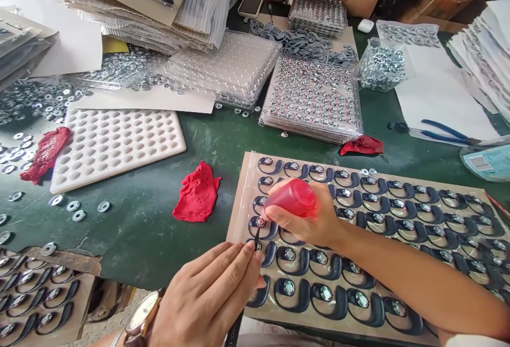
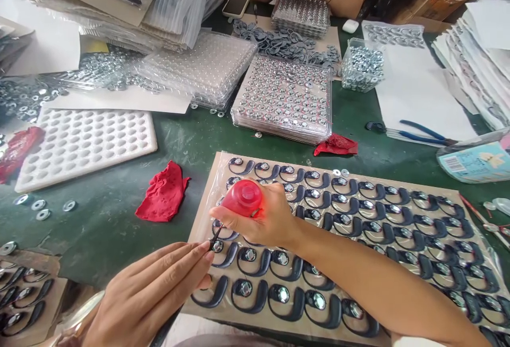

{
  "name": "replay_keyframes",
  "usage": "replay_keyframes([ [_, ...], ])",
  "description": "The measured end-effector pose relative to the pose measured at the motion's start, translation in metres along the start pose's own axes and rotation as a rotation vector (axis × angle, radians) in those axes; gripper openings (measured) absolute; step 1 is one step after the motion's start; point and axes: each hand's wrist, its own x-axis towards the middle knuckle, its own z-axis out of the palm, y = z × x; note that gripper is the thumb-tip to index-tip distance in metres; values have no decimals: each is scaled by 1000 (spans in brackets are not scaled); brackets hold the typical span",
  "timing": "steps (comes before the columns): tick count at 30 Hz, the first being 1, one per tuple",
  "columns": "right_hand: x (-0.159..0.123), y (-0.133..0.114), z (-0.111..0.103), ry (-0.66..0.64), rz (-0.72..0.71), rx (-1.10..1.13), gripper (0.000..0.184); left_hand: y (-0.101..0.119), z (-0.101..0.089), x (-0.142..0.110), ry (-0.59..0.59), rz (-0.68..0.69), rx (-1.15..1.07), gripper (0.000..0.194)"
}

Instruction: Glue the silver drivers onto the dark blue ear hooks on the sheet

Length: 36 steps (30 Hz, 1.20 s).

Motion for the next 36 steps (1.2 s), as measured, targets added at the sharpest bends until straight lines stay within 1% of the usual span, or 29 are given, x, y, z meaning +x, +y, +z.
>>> replay_keyframes([
  [4,0,0,1,13,16,13,14,-1,-1,1,-14,-5,-6,30],
  [8,0,1,1,40,-4,2,14,-2,-2,-2,-36,-2,-21,33],
  [15,1,3,-3,43,4,-43,26,-4,-11,1,-126,8,18,36],
  [22,1,-1,-2,99,-7,2,19,-5,-12,4,-124,-4,10,34],
  [28,1,1,-2,58,27,-22,22,-6,-8,3,-52,-2,-42,35],
  [32,2,0,-4,25,57,-23,26,-7,-8,3,-45,-21,-81,37],
  [36,1,-2,-6,28,69,-16,26,-10,-11,6,-60,-37,-86,28],
])
